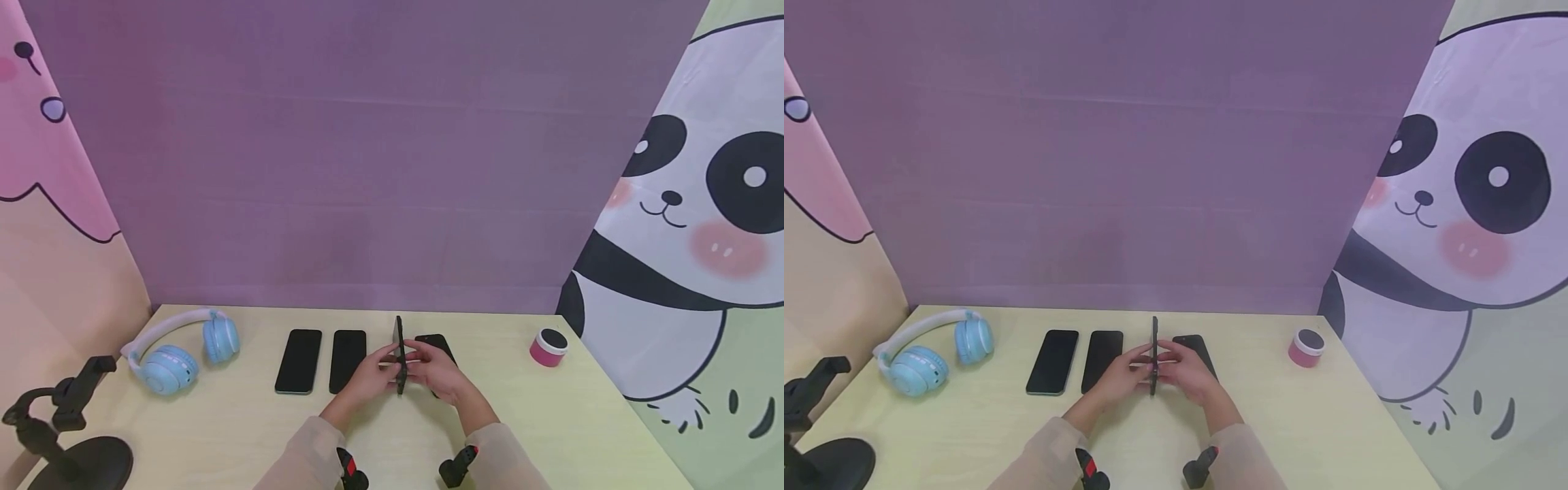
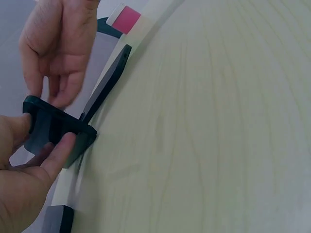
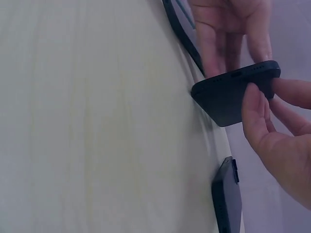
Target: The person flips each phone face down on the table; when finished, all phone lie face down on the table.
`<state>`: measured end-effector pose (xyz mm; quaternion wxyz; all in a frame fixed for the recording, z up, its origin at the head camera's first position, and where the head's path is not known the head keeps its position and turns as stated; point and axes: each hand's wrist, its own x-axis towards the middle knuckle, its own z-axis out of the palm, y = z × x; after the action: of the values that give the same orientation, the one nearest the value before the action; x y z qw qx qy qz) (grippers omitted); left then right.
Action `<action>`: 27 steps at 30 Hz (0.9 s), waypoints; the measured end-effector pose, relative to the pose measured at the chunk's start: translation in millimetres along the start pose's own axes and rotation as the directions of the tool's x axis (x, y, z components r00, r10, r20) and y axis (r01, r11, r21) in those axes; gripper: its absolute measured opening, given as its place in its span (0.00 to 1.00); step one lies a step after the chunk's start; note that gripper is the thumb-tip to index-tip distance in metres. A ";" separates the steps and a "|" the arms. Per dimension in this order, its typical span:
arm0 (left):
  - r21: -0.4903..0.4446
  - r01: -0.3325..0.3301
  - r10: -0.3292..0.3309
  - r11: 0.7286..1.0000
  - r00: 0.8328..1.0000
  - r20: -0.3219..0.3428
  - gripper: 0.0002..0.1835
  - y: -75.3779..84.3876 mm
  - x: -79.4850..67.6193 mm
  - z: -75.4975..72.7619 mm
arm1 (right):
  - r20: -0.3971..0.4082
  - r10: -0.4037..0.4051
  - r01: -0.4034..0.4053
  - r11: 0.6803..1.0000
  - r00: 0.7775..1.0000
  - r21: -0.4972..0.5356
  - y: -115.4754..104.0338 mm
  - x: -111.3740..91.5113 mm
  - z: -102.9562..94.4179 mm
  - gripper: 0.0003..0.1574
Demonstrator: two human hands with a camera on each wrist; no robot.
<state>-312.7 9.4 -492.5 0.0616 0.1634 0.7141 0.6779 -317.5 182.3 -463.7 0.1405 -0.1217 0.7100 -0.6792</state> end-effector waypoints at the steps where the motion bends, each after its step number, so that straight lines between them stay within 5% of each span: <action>1: 0.008 -0.004 0.004 1.000 1.000 -0.013 0.25 0.9 0.1 0.1 | 0.000 0.004 -0.004 1.000 1.000 0.002 1.2 0.2 0.7 0.35; 18: 0.220 0.011 0.023 0.976 0.988 -0.155 0.24 15.3 -1.9 -7.7 | -0.067 0.039 -0.054 0.970 0.997 -0.236 9.4 -2.6 13.2 0.31; 27: 0.399 0.069 0.021 0.914 0.976 -0.219 0.20 13.4 -5.4 -13.6 | -0.160 0.015 -0.088 0.883 0.987 -0.461 11.8 0.4 15.0 0.31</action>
<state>-309.9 -4.8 -479.0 -0.0440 0.0883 0.8430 0.5287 -312.2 168.7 -476.1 0.0710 -0.0808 0.8640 -0.4919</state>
